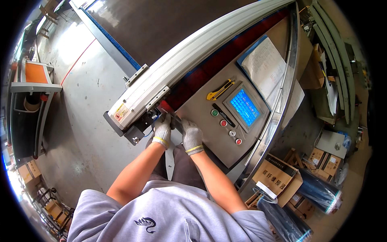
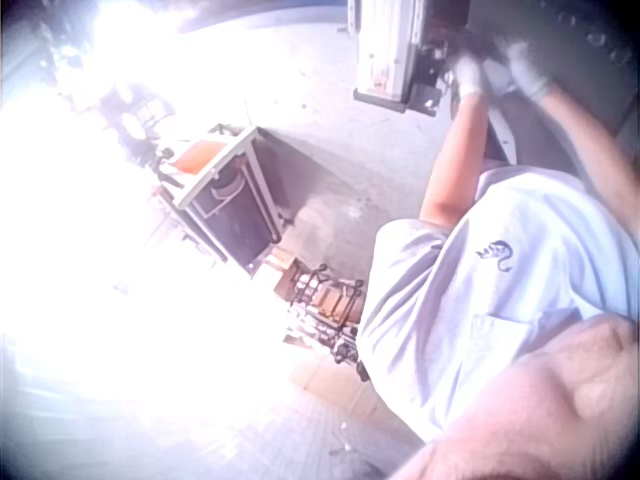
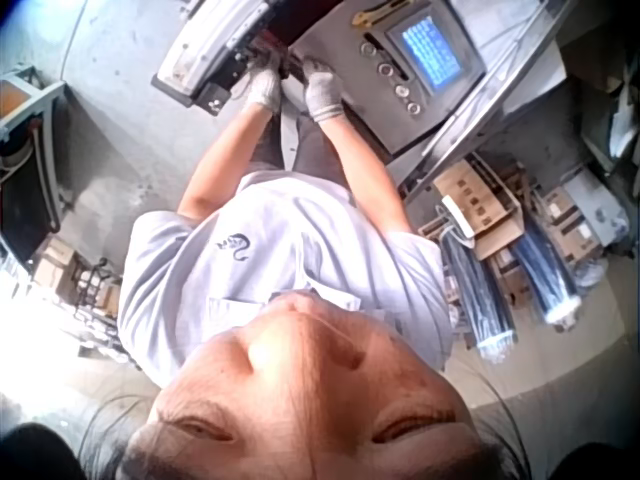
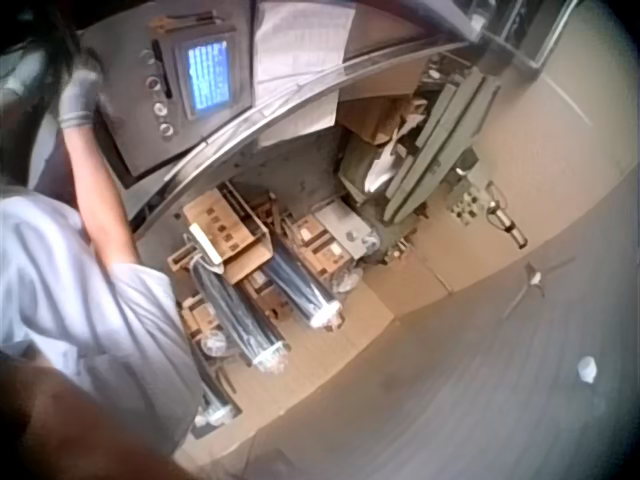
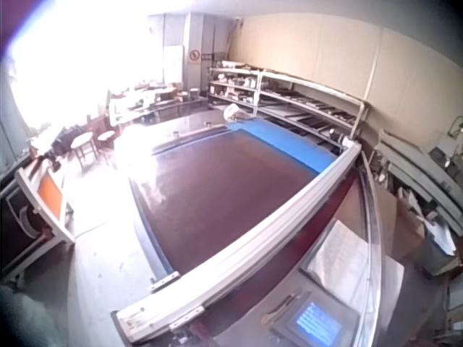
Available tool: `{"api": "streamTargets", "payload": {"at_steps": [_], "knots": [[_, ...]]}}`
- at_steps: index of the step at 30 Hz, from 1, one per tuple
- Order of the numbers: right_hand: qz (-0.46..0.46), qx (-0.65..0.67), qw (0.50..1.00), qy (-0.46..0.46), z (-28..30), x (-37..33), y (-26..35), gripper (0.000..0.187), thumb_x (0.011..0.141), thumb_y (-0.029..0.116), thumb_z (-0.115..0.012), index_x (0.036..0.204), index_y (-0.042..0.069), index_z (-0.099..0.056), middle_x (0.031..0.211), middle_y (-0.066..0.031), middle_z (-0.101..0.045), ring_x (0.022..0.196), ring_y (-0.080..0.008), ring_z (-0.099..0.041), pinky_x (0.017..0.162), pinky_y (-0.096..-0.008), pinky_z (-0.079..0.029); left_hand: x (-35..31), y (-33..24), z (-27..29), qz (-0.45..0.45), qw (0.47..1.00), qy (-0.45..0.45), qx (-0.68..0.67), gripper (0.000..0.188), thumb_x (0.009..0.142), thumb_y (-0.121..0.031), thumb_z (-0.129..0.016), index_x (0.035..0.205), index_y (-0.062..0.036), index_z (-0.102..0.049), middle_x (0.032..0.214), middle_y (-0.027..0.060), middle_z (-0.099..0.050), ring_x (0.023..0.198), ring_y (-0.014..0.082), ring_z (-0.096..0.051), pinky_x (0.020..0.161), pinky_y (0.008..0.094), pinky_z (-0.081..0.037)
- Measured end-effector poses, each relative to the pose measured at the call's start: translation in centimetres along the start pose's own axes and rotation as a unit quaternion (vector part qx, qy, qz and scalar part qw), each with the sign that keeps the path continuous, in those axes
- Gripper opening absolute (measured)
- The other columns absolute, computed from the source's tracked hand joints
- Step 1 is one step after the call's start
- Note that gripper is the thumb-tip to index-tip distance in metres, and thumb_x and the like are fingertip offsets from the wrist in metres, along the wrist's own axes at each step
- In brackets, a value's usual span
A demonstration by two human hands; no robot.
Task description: The person operates a large industrial machine, using a touchscreen and buttons to control it. They place a large white sheet onto the machine's surface, adjust it, and then remove it. The person also uses a small tool to adjust a component on the side of the machine.
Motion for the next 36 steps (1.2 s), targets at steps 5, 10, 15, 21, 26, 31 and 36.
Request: {"api": "streamTargets", "payload": {"at_steps": [5, 10, 15, 21, 26, 31, 36], "knots": [[-0.198, 0.368, 0.895, 0.155, -3.8, -2.2, -2.0, 0.013, 0.088, 0.012, -0.064, 0.097, 0.002, -0.066, 0.075, -0.011, -0.067, 0.062, -0.0226, -0.063, 0.06, -0.0338, -0.05, -1.0, -0.1, 1.4, -0.029, 1.0, 0.0, -0.005, 0.019, 0.098, -0.019, -0.059, 0.097, -0.0012, -0.067, 0.072, -0.0005, -0.06, 0.058, 0.0077, -0.048, 0.053, 0.0234, -0.037], [-0.292, 0.497, 0.778, 0.251, -4.0, -1.4, -1.1, 0.011, 0.092, 0.005, -0.059, 0.102, 0.002, -0.064, 0.073, -0.0049, -0.065, 0.057, -0.0104, -0.058, 0.055, -0.0242, -0.047, -0.7, -1.2, 1.4, -0.03, 0.999, -0.032, -0.003, 0.019, 0.097, -0.018, -0.061, 0.099, -0.0004, -0.068, 0.072, 0.0011, -0.061, 0.058, 0.0089, -0.049, 0.053, 0.0248, -0.039], [-0.301, 0.536, 0.742, 0.267, -3.9, -1.3, -0.6, 0.011, 0.092, 0.007, -0.061, 0.101, 0.002, -0.065, 0.072, -0.0049, -0.065, 0.057, -0.013, -0.059, 0.054, -0.0256, -0.046, -1.0, -1.7, 1.2, -0.032, 0.996, -0.069, -0.039, 0.019, 0.097, -0.018, -0.061, 0.1, -0.0005, -0.068, 0.073, 0.0026, -0.063, 0.059, 0.0097, -0.052, 0.053, 0.0252, -0.041], [-0.055, 0.118, 0.99, 0.061, -1.6, -0.2, 1.2, 0.011, 0.086, 0.014, -0.068, 0.093, 0.005, -0.066, 0.074, -0.0118, -0.068, 0.063, -0.0294, -0.064, 0.06, -0.0378, -0.051, -0.5, -1.1, 1.7, -0.03, 0.999, -0.023, -0.024, 0.018, 0.097, -0.018, -0.06, 0.098, -0.0013, -0.066, 0.069, 0.0002, -0.058, 0.055, 0.0091, -0.048, 0.049, 0.0236, -0.039], [-0.021, 0.013, 0.999, -0.033, 1.9, -0.3, 1.9, 0.007, 0.082, 0.012, -0.068, 0.085, 0.006, -0.065, 0.079, -0.0166, -0.068, 0.071, -0.0353, -0.066, 0.064, -0.0437, -0.052, -1.1, -0.8, -0.1, -0.023, 1.0, 0.006, 0.02, 0.02, 0.099, -0.022, -0.057, 0.098, -0.0037, -0.063, 0.065, -0.0015, -0.054, 0.054, 0.0087, -0.047, 0.048, 0.0227, -0.035], [-0.296, 0.525, 0.786, 0.136, 0.6, -0.5, -1.6, 0.008, 0.091, 0.005, -0.062, 0.095, 0.0, -0.066, 0.072, -0.0014, -0.064, 0.059, -0.0086, -0.055, 0.056, -0.0253, -0.047, -1.6, -4.4, -4.4, -0.071, 0.99, 0.038, 0.113, 0.021, 0.097, -0.025, -0.06, 0.094, -0.0056, -0.067, 0.069, -0.0009, -0.057, 0.058, 0.0089, -0.048, 0.053, 0.0247, -0.038], [-0.303, 0.577, 0.746, 0.135, 0.5, 1.7, -2.9, 0.018, 0.093, 0.005, -0.058, 0.109, 0.0, -0.066, 0.092, -0.0039, -0.066, 0.074, -0.011, -0.059, 0.066, -0.0238, -0.048, 0.2, -4.8, -5.7, -0.086, 0.991, 0.005, 0.103, 0.024, 0.097, -0.024, -0.058, 0.09, -0.0025, -0.066, 0.065, 0.0019, -0.057, 0.056, 0.011, -0.05, 0.052, 0.0275, -0.038]]}}
Point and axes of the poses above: each hand's wrist, its own x-axis towards the middle knuckle, its own z-axis out of the back of the hand, y = z × x, the point moved 7 cm from there along x, towards the middle knuckle
